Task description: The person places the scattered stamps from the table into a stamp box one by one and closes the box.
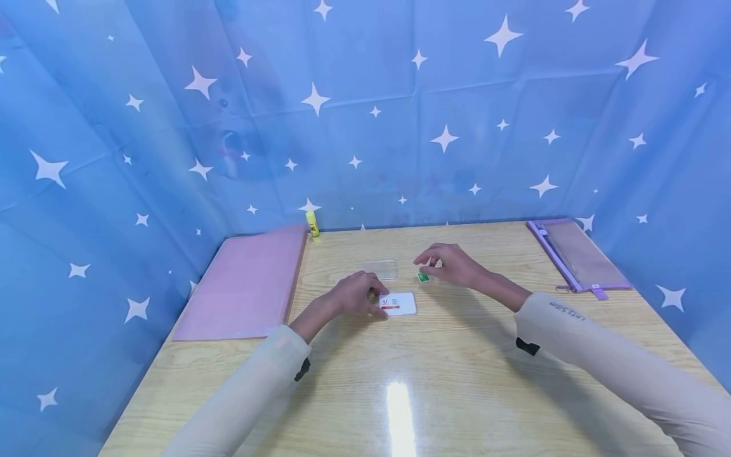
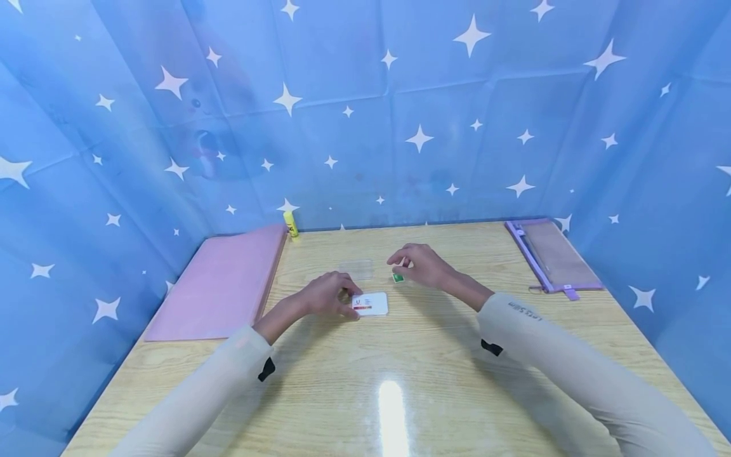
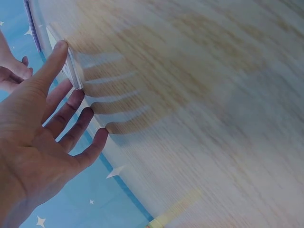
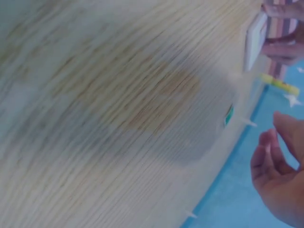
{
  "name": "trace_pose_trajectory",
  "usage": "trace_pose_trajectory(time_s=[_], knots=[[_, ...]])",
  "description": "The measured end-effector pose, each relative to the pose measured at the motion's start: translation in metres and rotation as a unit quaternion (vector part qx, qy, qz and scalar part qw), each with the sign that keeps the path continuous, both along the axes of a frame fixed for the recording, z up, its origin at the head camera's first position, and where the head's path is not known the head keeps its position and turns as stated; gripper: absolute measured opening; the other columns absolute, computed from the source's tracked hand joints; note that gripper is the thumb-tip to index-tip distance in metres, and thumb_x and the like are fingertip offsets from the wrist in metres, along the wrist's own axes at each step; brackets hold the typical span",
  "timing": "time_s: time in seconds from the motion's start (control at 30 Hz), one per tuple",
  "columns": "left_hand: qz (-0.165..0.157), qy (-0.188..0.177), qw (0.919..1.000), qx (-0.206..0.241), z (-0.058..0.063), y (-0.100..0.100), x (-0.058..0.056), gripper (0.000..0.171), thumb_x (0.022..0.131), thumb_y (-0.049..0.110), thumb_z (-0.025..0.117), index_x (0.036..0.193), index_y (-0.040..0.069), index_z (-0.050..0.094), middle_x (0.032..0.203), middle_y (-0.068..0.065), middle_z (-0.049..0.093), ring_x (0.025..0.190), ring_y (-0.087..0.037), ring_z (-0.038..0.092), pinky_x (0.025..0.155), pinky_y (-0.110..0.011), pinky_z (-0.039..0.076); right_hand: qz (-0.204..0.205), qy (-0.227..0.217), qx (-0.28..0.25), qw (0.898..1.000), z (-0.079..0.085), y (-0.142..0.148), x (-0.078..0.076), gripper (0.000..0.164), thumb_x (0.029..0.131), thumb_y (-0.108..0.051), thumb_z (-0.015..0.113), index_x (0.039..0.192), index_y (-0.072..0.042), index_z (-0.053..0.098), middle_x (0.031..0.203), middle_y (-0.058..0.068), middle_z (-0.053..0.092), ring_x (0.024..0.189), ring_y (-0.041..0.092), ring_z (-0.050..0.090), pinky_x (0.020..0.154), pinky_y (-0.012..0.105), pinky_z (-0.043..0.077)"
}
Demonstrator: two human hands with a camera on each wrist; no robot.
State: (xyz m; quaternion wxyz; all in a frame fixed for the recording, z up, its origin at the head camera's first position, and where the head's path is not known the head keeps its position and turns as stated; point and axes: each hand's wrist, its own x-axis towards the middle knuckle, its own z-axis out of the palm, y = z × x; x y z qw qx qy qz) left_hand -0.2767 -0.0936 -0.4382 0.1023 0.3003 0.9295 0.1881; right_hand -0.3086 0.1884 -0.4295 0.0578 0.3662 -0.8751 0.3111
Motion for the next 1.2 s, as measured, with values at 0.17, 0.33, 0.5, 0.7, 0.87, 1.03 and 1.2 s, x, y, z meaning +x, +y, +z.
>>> trace_pose_trajectory(time_s=[0.17,0.33,0.5,0.7,0.87,1.03,1.2], knots=[[-0.001,-0.003,1.0000,0.000,-0.001,0.000,0.003,0.054,0.080,0.036,0.092,0.126,0.012,0.076,0.109,-0.001,0.069,0.097,-0.021,0.060,0.083,-0.031,0.046,-0.008,-0.013,-0.001,1.000,-0.006,0.006,-0.003,0.020,0.093,0.001,0.075,0.113,0.003,0.076,0.100,0.013,0.073,0.085,0.027,0.070,0.066,0.030,0.053],[-0.003,-0.006,1.0000,-0.004,-0.002,0.000,0.004,0.054,0.081,0.035,0.091,0.127,0.013,0.075,0.110,-0.001,0.069,0.098,-0.021,0.060,0.084,-0.031,0.046,-0.012,-0.027,0.002,1.000,-0.012,0.010,-0.004,0.020,0.093,0.001,0.074,0.113,0.005,0.075,0.099,0.015,0.073,0.085,0.030,0.070,0.063,0.028,0.050],[0.002,-0.008,0.9999,-0.011,-0.004,0.001,0.002,0.054,0.081,0.037,0.091,0.127,0.014,0.075,0.110,0.002,0.068,0.098,-0.018,0.060,0.085,-0.030,0.046,-0.016,-0.043,0.000,0.999,-0.020,0.012,-0.007,0.021,0.094,0.001,0.073,0.114,0.006,0.074,0.099,0.016,0.072,0.086,0.030,0.070,0.064,0.028,0.050],[0.003,-0.008,0.9998,-0.018,-0.003,0.002,0.001,0.054,0.081,0.038,0.091,0.127,0.015,0.075,0.110,0.004,0.068,0.097,-0.016,0.059,0.086,-0.029,0.046,-0.017,-0.057,-0.002,0.998,-0.029,0.011,-0.011,0.021,0.093,0.002,0.074,0.114,0.007,0.075,0.100,0.017,0.071,0.088,0.030,0.069,0.074,0.034,0.055],[0.004,-0.008,0.9998,-0.019,-0.003,0.002,0.001,0.053,0.080,0.038,0.091,0.126,0.016,0.076,0.109,0.005,0.068,0.097,-0.016,0.059,0.086,-0.029,0.047,-0.010,-0.072,0.014,0.997,-0.032,0.009,-0.013,0.022,0.094,0.001,0.074,0.115,0.009,0.073,0.092,0.013,0.068,0.088,0.027,0.067,0.079,0.037,0.055],[0.006,-0.009,0.9997,-0.020,-0.001,0.002,0.000,0.054,0.080,0.038,0.091,0.126,0.016,0.076,0.109,0.004,0.068,0.097,-0.016,0.059,0.086,-0.030,0.046,-0.015,-0.082,0.026,0.996,-0.032,0.008,-0.015,0.023,0.094,0.002,0.073,0.115,0.009,0.073,0.093,0.013,0.068,0.089,0.027,0.066,0.080,0.038,0.053],[0.015,-0.012,0.9996,-0.021,0.003,0.001,-0.002,0.054,0.080,0.038,0.092,0.127,0.016,0.075,0.111,0.004,0.068,0.097,-0.015,0.058,0.087,-0.030,0.047,-0.004,-0.076,0.023,0.997,-0.029,0.005,-0.018,0.024,0.094,0.003,0.072,0.118,0.009,0.072,0.099,0.018,0.068,0.087,0.028,0.065,0.077,0.038,0.052]])
